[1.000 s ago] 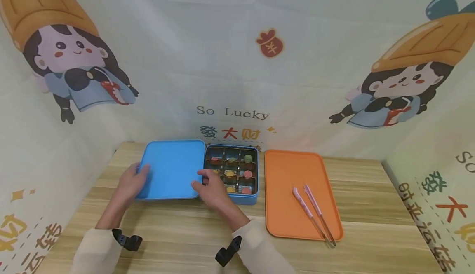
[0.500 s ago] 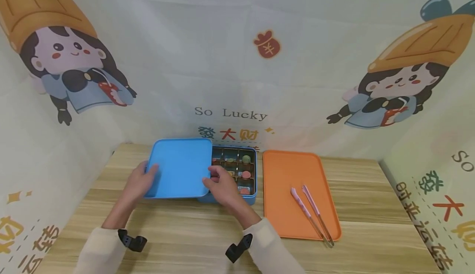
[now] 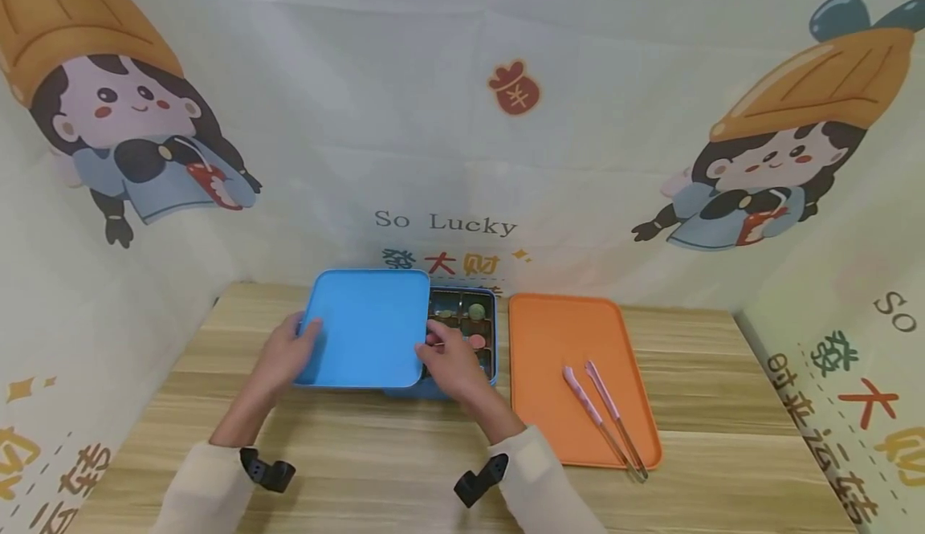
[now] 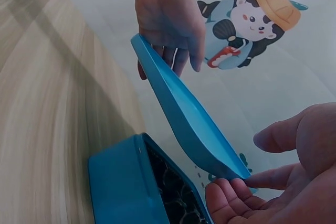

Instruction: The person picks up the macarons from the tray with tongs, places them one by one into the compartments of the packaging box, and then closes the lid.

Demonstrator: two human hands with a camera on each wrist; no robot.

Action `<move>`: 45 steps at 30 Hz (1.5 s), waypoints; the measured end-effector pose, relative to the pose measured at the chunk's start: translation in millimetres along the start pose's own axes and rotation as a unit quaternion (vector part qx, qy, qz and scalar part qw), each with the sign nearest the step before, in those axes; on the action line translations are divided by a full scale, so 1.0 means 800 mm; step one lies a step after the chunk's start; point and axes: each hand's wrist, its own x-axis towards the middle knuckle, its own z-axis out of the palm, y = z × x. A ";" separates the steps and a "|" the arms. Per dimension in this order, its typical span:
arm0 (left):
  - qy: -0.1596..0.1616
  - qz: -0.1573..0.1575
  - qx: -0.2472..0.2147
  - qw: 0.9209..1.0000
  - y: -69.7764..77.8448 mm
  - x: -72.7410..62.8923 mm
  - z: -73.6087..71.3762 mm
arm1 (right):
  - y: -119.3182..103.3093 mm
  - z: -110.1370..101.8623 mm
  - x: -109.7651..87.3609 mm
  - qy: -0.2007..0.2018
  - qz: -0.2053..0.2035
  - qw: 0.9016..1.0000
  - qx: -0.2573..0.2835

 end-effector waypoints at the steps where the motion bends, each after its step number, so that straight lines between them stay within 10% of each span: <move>1: -0.001 0.002 0.001 1.000 0.001 0.000 0.002 | 0.000 -0.002 0.000 0.003 0.001 1.000 -0.005; 45: -0.012 0.057 0.016 0.998 0.034 0.004 0.047 | 0.015 -0.071 0.001 0.074 0.026 0.987 -0.140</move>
